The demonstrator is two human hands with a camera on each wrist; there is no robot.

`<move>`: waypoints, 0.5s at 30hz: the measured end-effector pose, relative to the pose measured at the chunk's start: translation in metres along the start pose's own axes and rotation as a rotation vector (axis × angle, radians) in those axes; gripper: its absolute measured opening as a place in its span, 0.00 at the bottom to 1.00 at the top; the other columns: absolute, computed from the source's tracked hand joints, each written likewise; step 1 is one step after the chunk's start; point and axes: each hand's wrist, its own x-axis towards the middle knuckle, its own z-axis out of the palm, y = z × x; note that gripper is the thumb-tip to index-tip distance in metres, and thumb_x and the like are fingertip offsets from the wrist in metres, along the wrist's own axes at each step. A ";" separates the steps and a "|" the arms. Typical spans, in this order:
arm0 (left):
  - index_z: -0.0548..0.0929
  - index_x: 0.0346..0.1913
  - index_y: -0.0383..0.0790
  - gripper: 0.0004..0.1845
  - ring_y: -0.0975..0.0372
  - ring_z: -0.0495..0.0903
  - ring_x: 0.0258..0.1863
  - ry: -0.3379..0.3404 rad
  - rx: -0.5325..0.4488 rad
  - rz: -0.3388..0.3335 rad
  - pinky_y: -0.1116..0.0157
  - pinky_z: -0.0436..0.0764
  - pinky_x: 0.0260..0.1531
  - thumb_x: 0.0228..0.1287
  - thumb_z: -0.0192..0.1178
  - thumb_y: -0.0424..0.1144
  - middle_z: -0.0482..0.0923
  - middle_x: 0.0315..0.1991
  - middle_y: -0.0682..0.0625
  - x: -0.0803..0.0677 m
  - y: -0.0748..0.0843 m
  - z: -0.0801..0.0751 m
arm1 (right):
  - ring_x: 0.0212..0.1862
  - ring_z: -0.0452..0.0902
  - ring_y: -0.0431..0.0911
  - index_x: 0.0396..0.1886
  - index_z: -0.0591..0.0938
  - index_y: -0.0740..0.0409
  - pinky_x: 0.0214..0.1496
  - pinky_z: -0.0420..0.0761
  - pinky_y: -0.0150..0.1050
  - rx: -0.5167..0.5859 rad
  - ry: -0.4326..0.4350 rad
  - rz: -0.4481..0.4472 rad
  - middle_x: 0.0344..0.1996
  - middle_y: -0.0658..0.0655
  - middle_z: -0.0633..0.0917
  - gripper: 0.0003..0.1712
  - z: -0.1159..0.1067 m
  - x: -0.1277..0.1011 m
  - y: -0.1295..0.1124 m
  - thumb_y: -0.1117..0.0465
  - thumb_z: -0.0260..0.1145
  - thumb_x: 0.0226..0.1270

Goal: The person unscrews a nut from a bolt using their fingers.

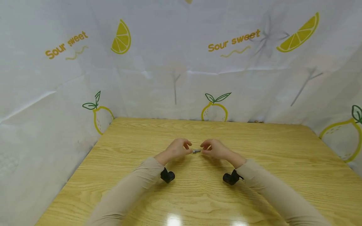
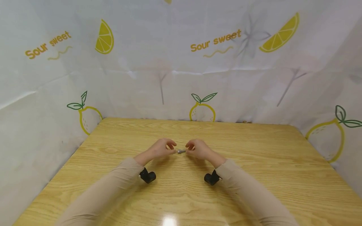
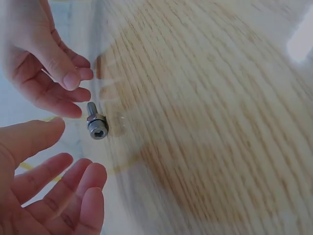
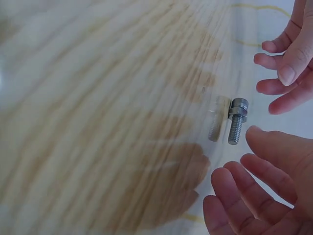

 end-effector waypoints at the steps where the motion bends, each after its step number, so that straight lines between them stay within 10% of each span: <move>1: 0.79 0.53 0.36 0.18 0.53 0.81 0.43 -0.004 0.000 -0.008 0.60 0.80 0.43 0.63 0.60 0.40 0.82 0.44 0.42 0.001 0.000 0.001 | 0.37 0.82 0.53 0.45 0.79 0.73 0.41 0.83 0.42 0.003 -0.002 0.004 0.36 0.65 0.84 0.15 0.001 0.001 0.001 0.66 0.63 0.63; 15: 0.82 0.48 0.34 0.15 0.56 0.80 0.39 -0.001 0.036 -0.065 0.65 0.79 0.36 0.61 0.61 0.37 0.82 0.41 0.42 0.011 -0.001 0.013 | 0.32 0.78 0.43 0.38 0.83 0.66 0.35 0.80 0.36 -0.044 0.002 0.065 0.29 0.57 0.84 0.09 0.007 0.012 0.003 0.66 0.65 0.60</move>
